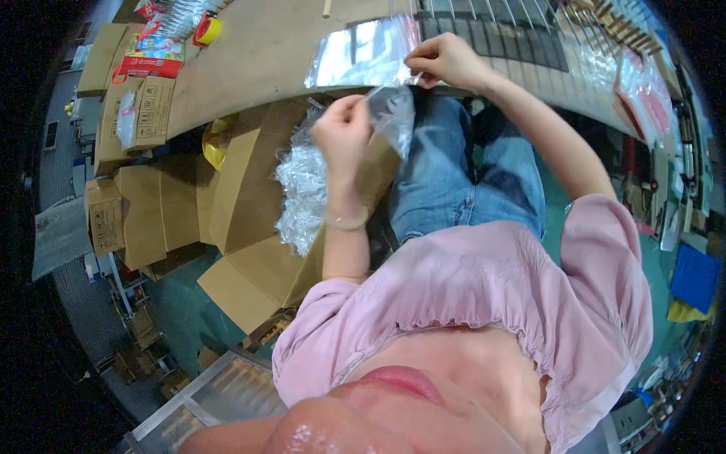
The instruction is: Packaging small white components into individual plastic bags at a workbench.
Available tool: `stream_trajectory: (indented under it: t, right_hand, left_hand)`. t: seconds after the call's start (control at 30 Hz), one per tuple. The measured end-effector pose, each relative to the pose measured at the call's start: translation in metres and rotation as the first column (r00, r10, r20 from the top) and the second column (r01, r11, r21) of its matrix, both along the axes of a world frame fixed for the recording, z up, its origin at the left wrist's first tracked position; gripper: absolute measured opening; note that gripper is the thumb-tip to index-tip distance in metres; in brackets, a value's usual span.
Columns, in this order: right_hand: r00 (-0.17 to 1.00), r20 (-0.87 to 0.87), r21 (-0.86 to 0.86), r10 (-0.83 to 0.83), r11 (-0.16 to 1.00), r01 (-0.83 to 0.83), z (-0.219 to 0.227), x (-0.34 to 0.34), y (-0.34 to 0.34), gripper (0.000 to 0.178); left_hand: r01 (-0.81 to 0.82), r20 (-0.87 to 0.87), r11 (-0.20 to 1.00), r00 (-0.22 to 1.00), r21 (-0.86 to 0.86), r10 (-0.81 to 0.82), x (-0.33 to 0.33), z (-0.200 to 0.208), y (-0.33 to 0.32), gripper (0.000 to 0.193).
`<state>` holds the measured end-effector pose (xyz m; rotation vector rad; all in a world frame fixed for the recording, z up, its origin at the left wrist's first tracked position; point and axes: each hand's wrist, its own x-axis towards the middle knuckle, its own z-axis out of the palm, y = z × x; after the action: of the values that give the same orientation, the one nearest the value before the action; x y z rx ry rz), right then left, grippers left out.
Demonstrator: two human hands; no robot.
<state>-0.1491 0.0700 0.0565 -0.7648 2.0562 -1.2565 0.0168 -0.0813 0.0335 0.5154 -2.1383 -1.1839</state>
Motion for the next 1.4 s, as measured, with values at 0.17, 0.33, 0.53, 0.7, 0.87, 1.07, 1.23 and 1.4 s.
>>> stream_trajectory:
  t: [0.17,0.33,0.53,0.7,0.87,1.07,1.23,1.4]
  right_hand:
    - [0.815,0.577,-0.605,-0.048,0.646,0.466,-0.073,-0.053,-0.083,0.031]
    - [0.771,0.631,-0.694,-0.088,0.380,0.611,-0.062,-0.119,-0.162,0.031]
    - [0.825,0.523,-0.807,-0.214,0.189,0.560,0.041,-0.112,-0.185,0.023]
    - [0.714,0.232,-0.919,-0.660,0.091,0.383,0.080,-0.069,-0.029,0.039]
    - [0.310,-0.260,-0.710,-0.914,0.399,0.580,0.109,0.040,0.134,0.044]
    - [0.096,-0.480,-0.724,-0.872,0.455,0.518,0.149,0.165,0.169,0.044]
    - [-0.193,-0.347,-0.835,-0.918,0.209,0.509,0.178,0.205,0.173,0.040]
    - [-0.287,-0.222,-0.937,-0.932,0.122,0.327,0.238,0.213,0.173,0.036]
  left_hand:
    - [-0.066,0.002,0.992,0.998,0.104,0.067,0.006,0.068,-0.072,0.010]
    - [-0.134,-0.016,0.950,0.991,-0.282,0.135,-0.040,0.107,-0.126,0.013]
    - [-0.089,0.025,0.807,0.992,-0.583,0.127,-0.098,0.078,-0.194,0.016]
    - [0.012,0.121,0.867,0.991,-0.497,0.056,-0.120,0.042,-0.130,0.048]
    - [-0.025,-0.318,0.756,0.916,-0.654,-0.245,-0.119,-0.033,-0.083,0.037]
    - [0.419,-0.058,0.417,0.645,-0.807,-0.762,-0.184,-0.117,-0.089,0.022]
    - [0.366,-0.110,0.690,0.833,-0.624,-0.542,-0.159,-0.088,-0.061,0.022]
    - [0.338,-0.102,0.702,0.858,-0.628,-0.504,-0.157,-0.092,-0.059,0.024]
